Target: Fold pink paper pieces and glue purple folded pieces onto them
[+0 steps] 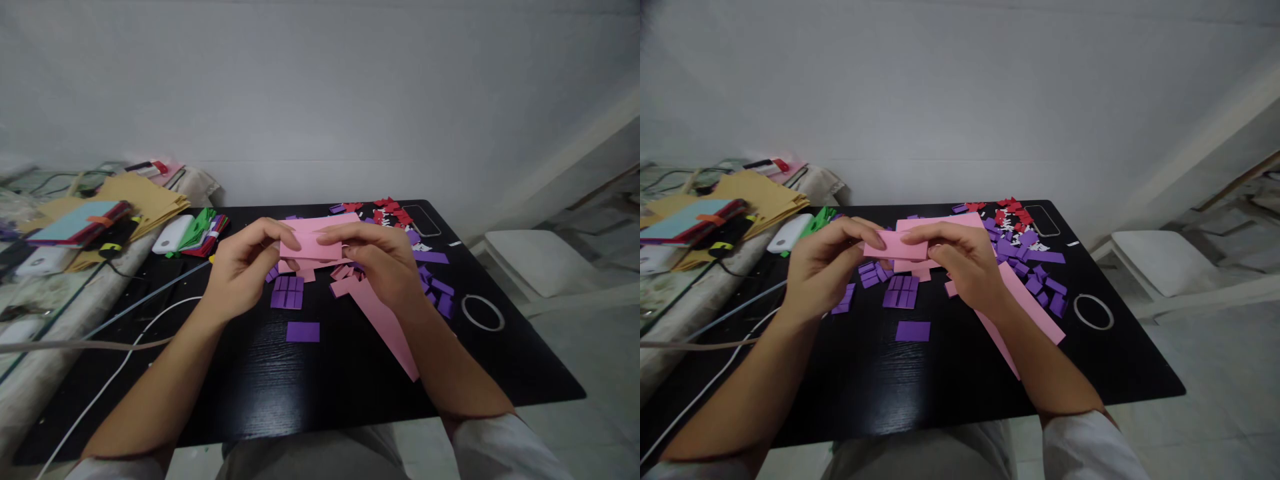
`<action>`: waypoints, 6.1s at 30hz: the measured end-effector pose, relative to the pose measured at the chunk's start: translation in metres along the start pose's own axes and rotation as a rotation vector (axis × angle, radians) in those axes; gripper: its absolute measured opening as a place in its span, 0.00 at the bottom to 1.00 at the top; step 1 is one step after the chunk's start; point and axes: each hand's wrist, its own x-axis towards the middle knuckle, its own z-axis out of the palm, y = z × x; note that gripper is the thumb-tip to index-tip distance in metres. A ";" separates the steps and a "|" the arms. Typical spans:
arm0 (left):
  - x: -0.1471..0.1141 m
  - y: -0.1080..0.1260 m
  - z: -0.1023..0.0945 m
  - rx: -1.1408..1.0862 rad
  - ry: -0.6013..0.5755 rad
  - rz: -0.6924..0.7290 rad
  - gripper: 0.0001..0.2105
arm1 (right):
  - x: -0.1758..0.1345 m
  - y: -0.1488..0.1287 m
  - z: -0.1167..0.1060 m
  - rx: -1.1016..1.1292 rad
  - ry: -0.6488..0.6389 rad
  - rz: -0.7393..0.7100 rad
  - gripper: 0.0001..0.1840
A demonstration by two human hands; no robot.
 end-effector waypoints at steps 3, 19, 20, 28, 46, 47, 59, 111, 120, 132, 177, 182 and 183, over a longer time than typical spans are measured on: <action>-0.002 -0.001 -0.002 0.039 -0.044 0.076 0.05 | -0.001 0.002 0.005 -0.001 0.051 -0.005 0.04; -0.006 0.005 0.008 0.432 0.109 0.122 0.06 | -0.004 0.005 0.014 -0.033 0.090 0.035 0.12; -0.006 0.006 0.008 0.446 0.105 0.128 0.06 | -0.004 0.005 0.014 -0.031 0.085 0.035 0.11; -0.006 0.007 0.010 0.439 0.084 0.097 0.03 | -0.003 0.002 0.015 -0.080 0.076 -0.001 0.09; -0.002 0.002 0.004 0.305 0.008 -0.025 0.04 | 0.004 0.009 0.007 0.042 0.010 0.123 0.13; -0.001 0.001 0.004 0.311 0.003 -0.029 0.04 | 0.004 0.009 0.008 0.036 0.011 0.115 0.12; 0.000 0.003 0.001 0.281 0.009 -0.047 0.06 | 0.001 0.006 0.009 -0.018 0.042 0.057 0.06; 0.002 -0.014 -0.002 0.328 0.019 -0.132 0.17 | 0.011 0.016 0.001 0.281 -0.222 0.474 0.16; 0.003 -0.015 -0.002 0.410 0.072 -0.056 0.07 | 0.011 0.021 0.006 0.229 -0.207 0.474 0.23; 0.006 -0.018 0.000 0.384 0.190 0.047 0.03 | 0.014 0.021 0.004 0.476 -0.225 0.505 0.21; 0.001 -0.019 0.006 0.213 -0.013 -0.296 0.10 | 0.002 0.037 0.011 0.185 -0.141 0.382 0.26; 0.004 -0.013 0.007 0.020 0.052 -0.349 0.11 | 0.005 0.033 0.011 0.282 -0.107 0.422 0.25; 0.004 -0.012 0.008 -0.012 0.064 -0.358 0.11 | 0.006 0.031 0.011 0.297 -0.100 0.434 0.25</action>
